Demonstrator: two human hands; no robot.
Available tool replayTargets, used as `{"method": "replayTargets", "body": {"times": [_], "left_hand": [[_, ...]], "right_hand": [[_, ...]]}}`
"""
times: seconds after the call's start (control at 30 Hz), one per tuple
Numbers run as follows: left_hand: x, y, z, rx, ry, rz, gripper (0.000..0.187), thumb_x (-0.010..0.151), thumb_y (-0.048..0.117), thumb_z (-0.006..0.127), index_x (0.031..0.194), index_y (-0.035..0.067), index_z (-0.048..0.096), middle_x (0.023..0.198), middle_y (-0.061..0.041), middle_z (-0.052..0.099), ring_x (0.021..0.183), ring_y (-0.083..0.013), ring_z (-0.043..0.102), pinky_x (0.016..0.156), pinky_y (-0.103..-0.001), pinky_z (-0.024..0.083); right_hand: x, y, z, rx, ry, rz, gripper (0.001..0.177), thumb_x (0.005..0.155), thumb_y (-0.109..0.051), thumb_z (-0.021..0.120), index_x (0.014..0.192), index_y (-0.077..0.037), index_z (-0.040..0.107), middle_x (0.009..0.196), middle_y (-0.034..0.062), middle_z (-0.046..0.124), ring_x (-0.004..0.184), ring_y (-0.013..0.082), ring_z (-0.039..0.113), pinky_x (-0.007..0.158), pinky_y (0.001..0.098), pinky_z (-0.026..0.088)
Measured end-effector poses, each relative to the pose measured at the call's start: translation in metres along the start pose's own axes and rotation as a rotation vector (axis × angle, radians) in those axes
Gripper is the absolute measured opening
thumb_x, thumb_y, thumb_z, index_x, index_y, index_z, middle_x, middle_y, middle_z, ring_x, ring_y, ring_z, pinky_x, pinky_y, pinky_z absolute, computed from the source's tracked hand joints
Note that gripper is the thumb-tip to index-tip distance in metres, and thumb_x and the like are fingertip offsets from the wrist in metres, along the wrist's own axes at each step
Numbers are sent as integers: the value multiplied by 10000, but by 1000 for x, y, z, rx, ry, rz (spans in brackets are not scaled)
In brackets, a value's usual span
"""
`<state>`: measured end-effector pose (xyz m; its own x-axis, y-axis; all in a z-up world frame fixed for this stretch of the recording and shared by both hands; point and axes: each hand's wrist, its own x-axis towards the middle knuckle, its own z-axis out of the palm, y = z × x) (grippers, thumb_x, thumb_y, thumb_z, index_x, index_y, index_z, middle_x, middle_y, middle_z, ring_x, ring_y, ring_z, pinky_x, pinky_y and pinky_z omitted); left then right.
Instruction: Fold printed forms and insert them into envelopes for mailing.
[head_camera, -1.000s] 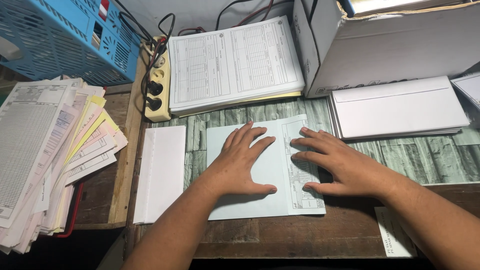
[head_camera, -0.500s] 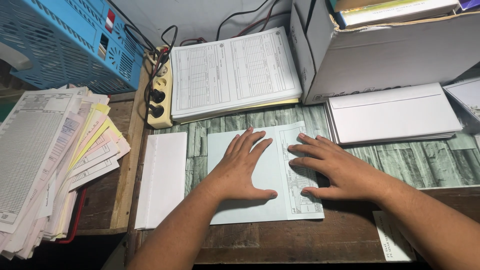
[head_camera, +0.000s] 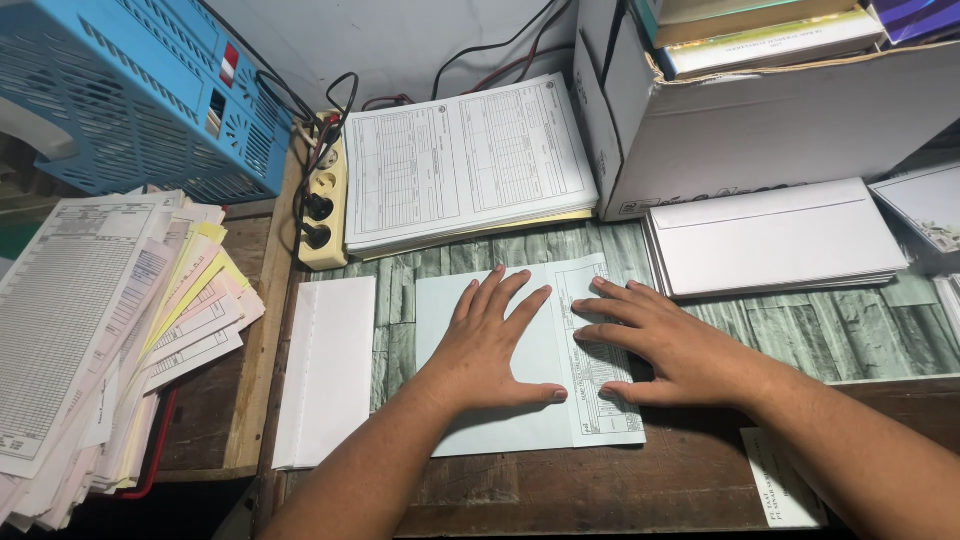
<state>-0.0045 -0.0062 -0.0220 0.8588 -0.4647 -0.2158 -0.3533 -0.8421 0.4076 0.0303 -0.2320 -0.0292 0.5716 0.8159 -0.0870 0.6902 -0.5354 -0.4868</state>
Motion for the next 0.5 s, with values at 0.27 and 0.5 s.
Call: {"method": "replayTargets", "body": {"times": [0.27, 0.5], "left_hand": [[2, 4, 2, 14, 16, -17, 1011, 628, 674, 588, 1388, 117, 222, 1386, -199, 188, 1325, -438, 101, 1056, -584, 75], [2, 4, 2, -1, 8, -16, 1026, 621, 664, 605, 1385, 98, 221, 1383, -209, 179, 1322, -449, 91, 1052, -594, 69]], "right_hand": [[0, -1, 0, 1, 6, -4, 530, 724, -456, 648, 1173, -183, 573, 1292, 120, 489, 1305, 329, 296, 1059, 510, 217], [0, 0, 1, -4, 6, -2, 544, 723, -474, 649, 1173, -179, 570, 1290, 126, 489, 1307, 333, 294, 1058, 515, 220]]}}
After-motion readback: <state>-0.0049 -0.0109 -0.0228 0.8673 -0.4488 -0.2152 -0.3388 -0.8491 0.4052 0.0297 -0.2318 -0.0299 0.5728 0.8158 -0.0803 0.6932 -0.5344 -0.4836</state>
